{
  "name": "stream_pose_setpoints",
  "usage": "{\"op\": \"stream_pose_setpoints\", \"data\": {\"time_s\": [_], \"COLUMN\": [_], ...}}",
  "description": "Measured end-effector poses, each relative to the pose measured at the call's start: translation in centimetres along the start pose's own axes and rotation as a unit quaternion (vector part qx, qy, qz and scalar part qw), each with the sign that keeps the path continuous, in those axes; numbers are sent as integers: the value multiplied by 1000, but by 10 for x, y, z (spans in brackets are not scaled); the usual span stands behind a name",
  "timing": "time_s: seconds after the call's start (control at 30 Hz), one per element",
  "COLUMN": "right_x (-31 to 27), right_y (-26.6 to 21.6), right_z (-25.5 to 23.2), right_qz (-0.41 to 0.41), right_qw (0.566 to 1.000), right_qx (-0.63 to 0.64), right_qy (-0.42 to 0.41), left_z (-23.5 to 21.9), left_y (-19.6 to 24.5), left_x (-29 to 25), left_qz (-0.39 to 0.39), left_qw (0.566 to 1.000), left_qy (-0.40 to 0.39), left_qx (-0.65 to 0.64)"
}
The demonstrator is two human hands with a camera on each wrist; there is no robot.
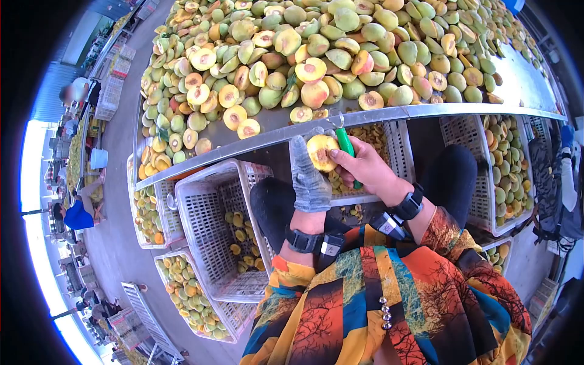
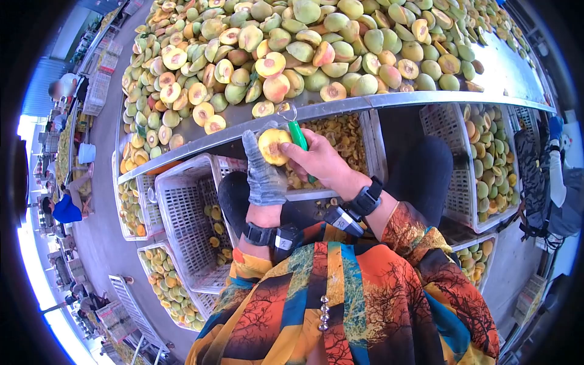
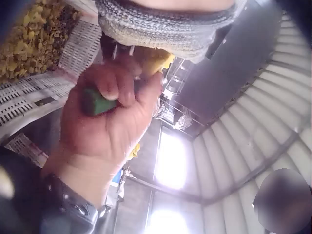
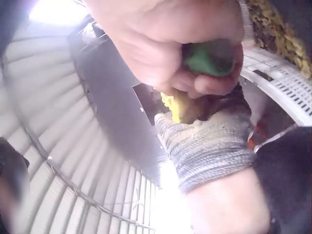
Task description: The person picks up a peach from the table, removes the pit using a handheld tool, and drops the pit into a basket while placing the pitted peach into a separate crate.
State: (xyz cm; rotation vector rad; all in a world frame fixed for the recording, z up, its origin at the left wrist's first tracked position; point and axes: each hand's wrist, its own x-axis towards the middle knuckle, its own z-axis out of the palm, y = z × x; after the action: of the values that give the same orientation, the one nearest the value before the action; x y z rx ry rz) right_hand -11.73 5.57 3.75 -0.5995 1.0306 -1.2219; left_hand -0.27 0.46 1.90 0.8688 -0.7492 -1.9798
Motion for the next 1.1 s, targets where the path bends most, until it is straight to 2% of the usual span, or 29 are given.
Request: {"op": "stream_pose_setpoints", "data": {"time_s": [0.03, 0.13, 0.17, 0.23, 0.27, 0.4, 0.5, 0.57, 0.63, 0.67, 0.77, 0.83, 0.9, 0.97, 1.03, 1.1], "right_x": [0, 1, -2, -11, -14, -22, -23, -23, -24, -25, -26, -26, -26, -27, -27, -24], "right_y": [3, 9, 9, 5, 9, 1, 9, 14, 20, 23, 31, 33, 34, 35, 36, 39], "right_z": [1, 0, -3, -6, -6, 4, 6, 9, 12, 14, 18, 18, 16, 16, 17, 11], "right_qz": [2, -32, -31, -74, -116, -77, -95, -91, -88, -108, -139, -124, -120, -115, -114, -105], "right_qw": [1000, 975, 975, 933, 912, 884, 867, 865, 863, 873, 886, 904, 894, 884, 872, 868], "right_qx": [-1, -198, -198, -350, -391, -459, -484, -487, -491, -470, -434, -405, -429, -452, -474, -486], "right_qy": [-2, 96, 96, 48, 47, 44, 71, 73, 75, 80, 83, 58, 47, 33, 31, 2], "left_z": [1, -6, -11, -11, -15, -15, -11, -9, -6, -5, 2, -2, -5, -17, -21, -28], "left_y": [1, -6, -9, -4, -6, -8, -11, -14, -14, -15, -7, 1, 3, 6, 12, 21], "left_x": [0, 8, 11, 7, 7, 7, 6, 6, 6, 6, 4, 5, 6, 12, 16, 19], "left_qz": [-14, 4, 17, 3, 26, 66, 99, 116, 166, 165, 144, 70, 59, 8, 17, -90], "left_qw": [1000, 996, 992, 991, 993, 996, 994, 992, 986, 986, 988, 997, 997, 999, 998, 986], "left_qy": [27, 91, 122, 129, 111, 63, 45, 43, 35, 35, 61, 38, 53, 3, -10, -85], "left_qx": [-8, -18, -19, -26, -15, -4, -6, -14, 7, 7, 4, -20, -17, 39, 58, 112]}}
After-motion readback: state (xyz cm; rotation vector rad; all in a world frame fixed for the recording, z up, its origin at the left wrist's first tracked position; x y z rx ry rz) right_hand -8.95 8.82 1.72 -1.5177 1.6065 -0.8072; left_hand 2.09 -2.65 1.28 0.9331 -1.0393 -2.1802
